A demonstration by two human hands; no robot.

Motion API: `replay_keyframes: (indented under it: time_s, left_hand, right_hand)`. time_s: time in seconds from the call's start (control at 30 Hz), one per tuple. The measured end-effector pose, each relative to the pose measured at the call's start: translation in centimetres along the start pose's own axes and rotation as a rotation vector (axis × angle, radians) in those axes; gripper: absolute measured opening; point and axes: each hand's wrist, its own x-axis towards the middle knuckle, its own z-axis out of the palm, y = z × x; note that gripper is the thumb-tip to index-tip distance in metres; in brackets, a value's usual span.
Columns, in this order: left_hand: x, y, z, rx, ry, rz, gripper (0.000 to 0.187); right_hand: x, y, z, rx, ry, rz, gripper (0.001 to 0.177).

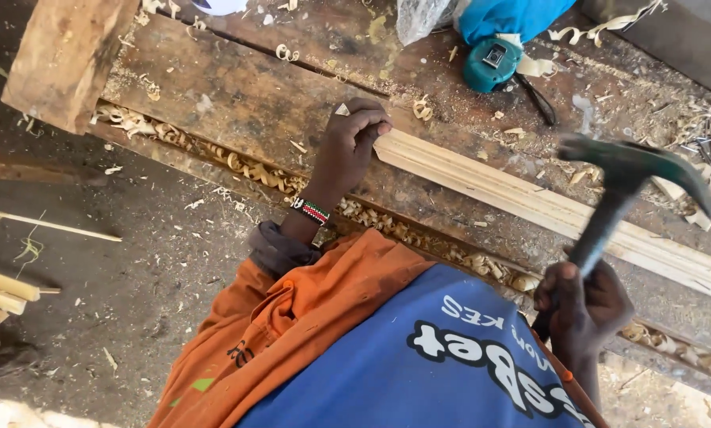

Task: Hammering small nails into a wooden trim strip on a workbench in a workshop environment.

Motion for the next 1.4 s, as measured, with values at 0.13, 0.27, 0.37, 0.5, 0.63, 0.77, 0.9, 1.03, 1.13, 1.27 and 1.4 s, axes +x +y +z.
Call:
replay_keyframes:
  time_s: [0.13, 0.27, 0.37, 0.5, 0.63, 0.77, 0.9, 1.03, 1.13, 1.27, 1.4]
  left_hand:
    - [-0.1, -0.3, 0.0, 0.069, 0.017, -0.013, 0.016]
    - [-0.6, -0.6, 0.3, 0.097, 0.015, -0.052, 0.018]
    - [-0.7, -1.7, 0.7, -0.032, 0.134, 0.045, 0.01]
    - [-0.1, -0.3, 0.3, 0.041, 0.138, 0.053, 0.011]
    - [-1.1, -2.1, 1.4, 0.084, 0.151, 0.042, 0.008]
    - [-0.9, -2.8, 1.5, 0.059, 0.144, 0.036, 0.007]
    - [-0.9, -2.6, 1.6, 0.066, 0.123, 0.028, 0.006]
    - [-0.9, -3.1, 1.7, 0.059, 0.135, 0.011, 0.008]
    - [-1.2, -3.1, 1.7, 0.064, 0.132, 0.017, 0.006]
    - [-0.8, -2.1, 1.1, 0.061, 0.123, 0.039, 0.006]
    - [-1.1, -2.7, 1.7, 0.01, 0.141, 0.013, 0.009]
  right_hand:
    - [2.4, -2.1, 1.8, -0.01, -0.237, -0.067, 0.028]
    - [3.1, -3.6, 4.3, 0.034, -0.393, -0.089, 0.056]
    - [4.0, -5.9, 7.1, -0.075, -0.447, -0.09, 0.053]
    - [4.8, -5.0, 8.1, -0.111, -0.468, -0.063, 0.045]
    - [4.9, -5.0, 7.7, -0.199, -0.514, -0.067, 0.045]
    - [5.7, -4.1, 7.4, -0.262, -0.531, -0.025, 0.045]
    - [6.2, -3.8, 7.3, -0.296, -0.546, -0.017, 0.044]
    - [6.1, -5.2, 6.8, -0.326, -0.504, -0.041, 0.045]
    - [6.3, -5.3, 7.2, -0.4, -0.527, -0.07, 0.045]
    - [6.7, -4.7, 7.4, -0.335, -0.532, 0.026, 0.043]
    - [6.3, -5.5, 6.7, -0.339, -0.479, 0.004, 0.043]
